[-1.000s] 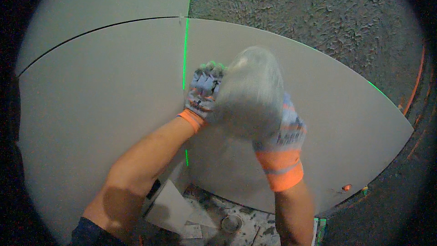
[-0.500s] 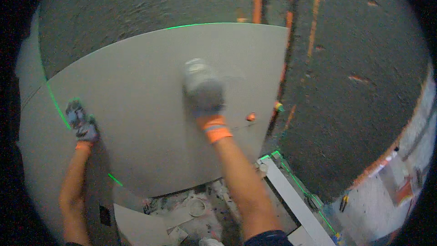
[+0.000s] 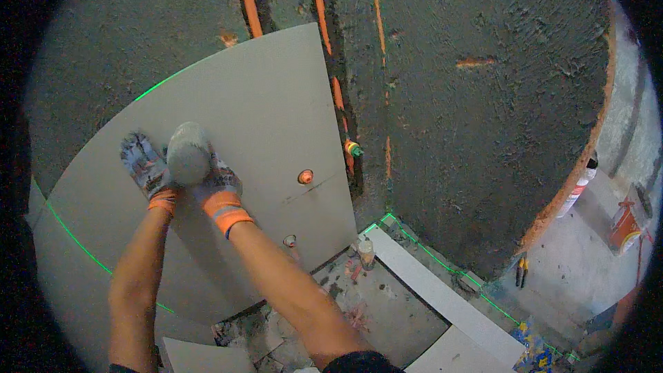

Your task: The person installs a large wall tile by tapping it with a rubber mallet, aligning it to a green laser line, and securing it with leveling clips and wedges. The person uses a hammer, leveling clips, and a clip tool to adjust and lock the tile in place.

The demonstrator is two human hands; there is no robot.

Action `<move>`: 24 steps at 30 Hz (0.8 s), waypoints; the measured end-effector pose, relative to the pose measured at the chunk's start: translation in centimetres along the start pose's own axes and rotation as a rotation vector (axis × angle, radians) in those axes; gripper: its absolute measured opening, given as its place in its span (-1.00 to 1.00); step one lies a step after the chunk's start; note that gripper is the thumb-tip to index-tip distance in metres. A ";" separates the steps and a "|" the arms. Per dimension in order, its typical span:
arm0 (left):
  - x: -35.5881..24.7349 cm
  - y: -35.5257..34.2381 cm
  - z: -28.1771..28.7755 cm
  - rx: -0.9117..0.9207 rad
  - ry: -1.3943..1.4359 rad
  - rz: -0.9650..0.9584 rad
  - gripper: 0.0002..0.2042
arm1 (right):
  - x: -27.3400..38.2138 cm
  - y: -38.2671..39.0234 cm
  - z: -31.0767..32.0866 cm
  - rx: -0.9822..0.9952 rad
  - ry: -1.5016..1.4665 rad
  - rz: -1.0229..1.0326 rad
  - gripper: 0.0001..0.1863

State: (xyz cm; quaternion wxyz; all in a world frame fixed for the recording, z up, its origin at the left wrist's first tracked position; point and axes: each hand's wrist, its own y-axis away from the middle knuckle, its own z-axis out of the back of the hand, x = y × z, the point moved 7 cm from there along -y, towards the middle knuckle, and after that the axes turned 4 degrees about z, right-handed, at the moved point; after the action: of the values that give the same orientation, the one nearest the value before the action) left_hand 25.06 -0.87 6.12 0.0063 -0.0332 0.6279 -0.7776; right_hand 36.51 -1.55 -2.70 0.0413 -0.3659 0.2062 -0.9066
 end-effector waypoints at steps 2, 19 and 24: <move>0.3 0.3 -0.4 0.071 -0.082 0.015 -0.38 | -1.2 0.4 0.7 -0.064 -0.066 -0.060 -0.55; 0.2 0.7 -0.4 -0.109 0.039 -0.050 -0.40 | -8.5 -1.3 4.4 -0.700 0.134 -0.097 -0.89; 0.1 0.6 0.0 -0.117 -0.160 -0.052 -0.47 | -10.0 -1.2 4.1 -0.754 -0.671 -0.132 -0.86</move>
State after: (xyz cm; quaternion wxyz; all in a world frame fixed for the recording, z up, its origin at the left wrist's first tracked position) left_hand 24.91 -1.00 5.58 0.0342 -0.1121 0.6686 -0.7343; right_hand 46.72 0.39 -6.00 -0.0871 -0.6388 0.4708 -0.6023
